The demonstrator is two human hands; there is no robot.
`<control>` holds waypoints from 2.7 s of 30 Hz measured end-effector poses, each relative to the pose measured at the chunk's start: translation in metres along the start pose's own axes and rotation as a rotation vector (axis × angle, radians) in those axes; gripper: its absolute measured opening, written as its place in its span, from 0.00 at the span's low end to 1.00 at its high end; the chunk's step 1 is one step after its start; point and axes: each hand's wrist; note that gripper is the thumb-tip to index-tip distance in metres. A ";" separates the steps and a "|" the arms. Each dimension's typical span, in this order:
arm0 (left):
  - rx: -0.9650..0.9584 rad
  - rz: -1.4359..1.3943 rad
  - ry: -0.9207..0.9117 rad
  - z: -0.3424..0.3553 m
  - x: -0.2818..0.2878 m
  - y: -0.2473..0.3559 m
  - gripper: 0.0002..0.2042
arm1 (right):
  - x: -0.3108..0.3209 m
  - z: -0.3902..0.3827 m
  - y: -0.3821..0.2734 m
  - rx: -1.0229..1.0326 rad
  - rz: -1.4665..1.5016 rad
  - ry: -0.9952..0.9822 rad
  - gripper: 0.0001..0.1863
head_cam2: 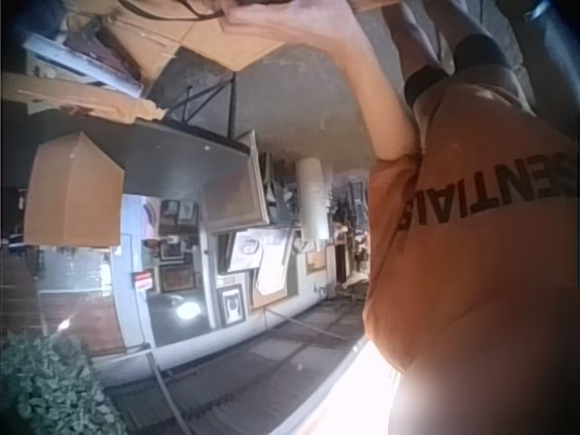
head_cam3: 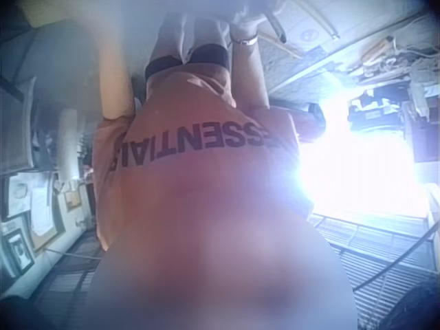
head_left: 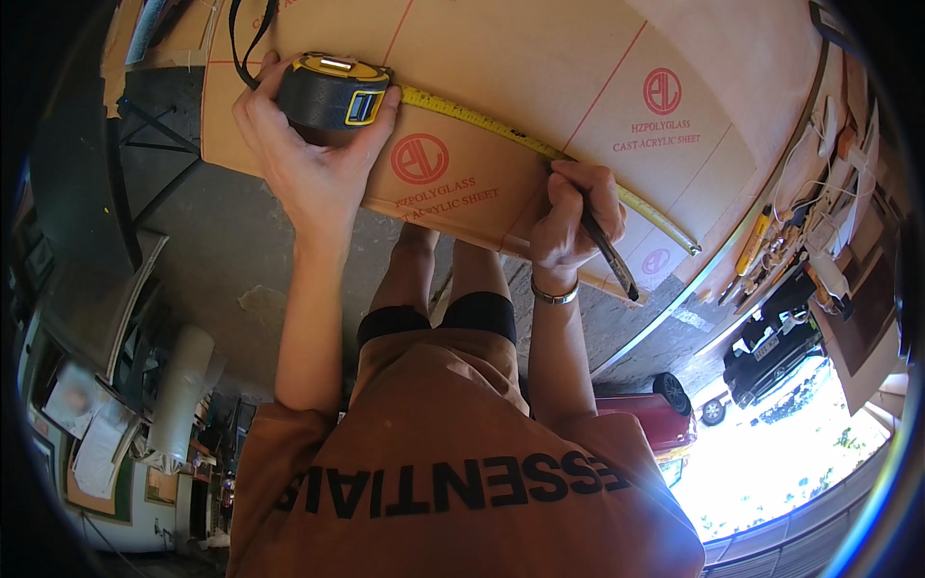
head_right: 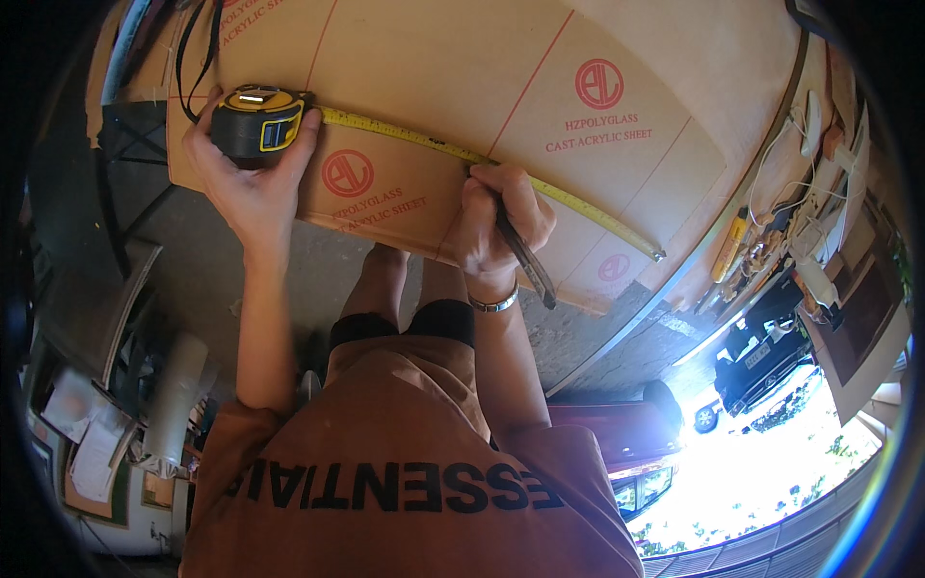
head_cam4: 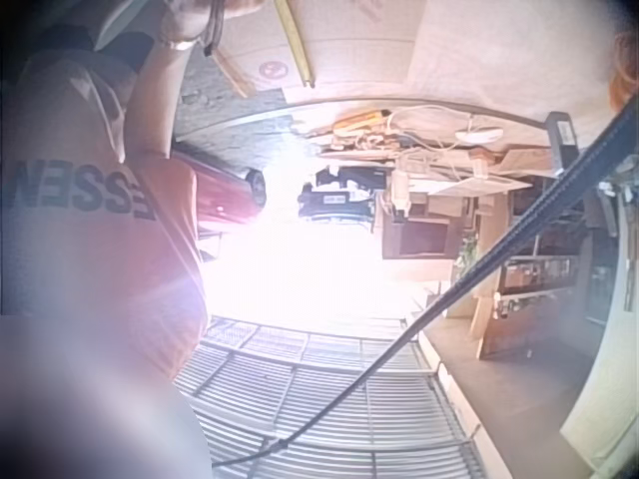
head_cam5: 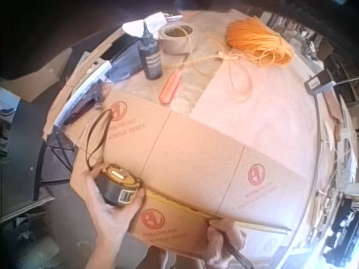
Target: The person measures and marks a large acrylic sheet on a workbench, then uses a metal straightedge and a utility knife to score and snap the sheet into smaller pieces. The person repeats the measuring, scoring, and snapping steps to produce multiple cut pieces.
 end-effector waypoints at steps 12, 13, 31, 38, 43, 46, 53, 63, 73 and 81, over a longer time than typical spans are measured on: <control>0.024 0.004 -0.013 0.000 0.001 0.001 0.41 | 0.000 0.001 -0.002 -0.006 -0.011 0.000 0.06; 0.031 -0.013 -0.010 0.000 0.000 0.001 0.41 | 0.000 0.001 -0.002 -0.004 -0.017 -0.003 0.06; 0.174 -0.622 -0.034 0.002 0.027 0.074 0.36 | 0.266 0.006 -0.116 0.051 -0.324 0.459 0.25; -0.058 -0.744 -0.454 -0.008 0.049 0.167 0.34 | 0.340 -0.034 -0.163 0.058 -0.530 0.404 0.24; -0.383 -0.486 -0.696 -0.042 0.046 0.231 0.43 | 0.249 -0.030 -0.127 -0.009 -0.128 -0.269 0.39; -0.253 -0.632 -0.638 -0.080 0.029 0.240 0.47 | 0.226 -0.013 -0.077 -0.034 0.057 -0.217 0.31; 1.378 -0.846 -0.410 -0.153 -0.001 0.148 0.29 | 0.372 0.110 0.111 -0.132 -0.631 0.381 0.22; 0.990 -1.324 -0.144 -0.147 0.008 0.190 0.23 | 0.482 0.201 0.219 -0.169 -0.703 0.327 0.33; 1.095 -1.261 -0.096 -0.166 0.060 0.252 0.21 | 0.531 0.247 0.227 -0.440 -0.782 0.240 0.32; 1.089 -1.134 -0.141 -0.197 0.082 0.289 0.23 | 0.429 0.107 0.164 -0.192 -0.663 -0.179 0.27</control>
Point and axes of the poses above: each hand's wrist, its own z-axis towards the middle knuckle, its own x-axis out of the back of the hand, y = z × x, and after that the axes turned 3 degrees about -x, right-handed
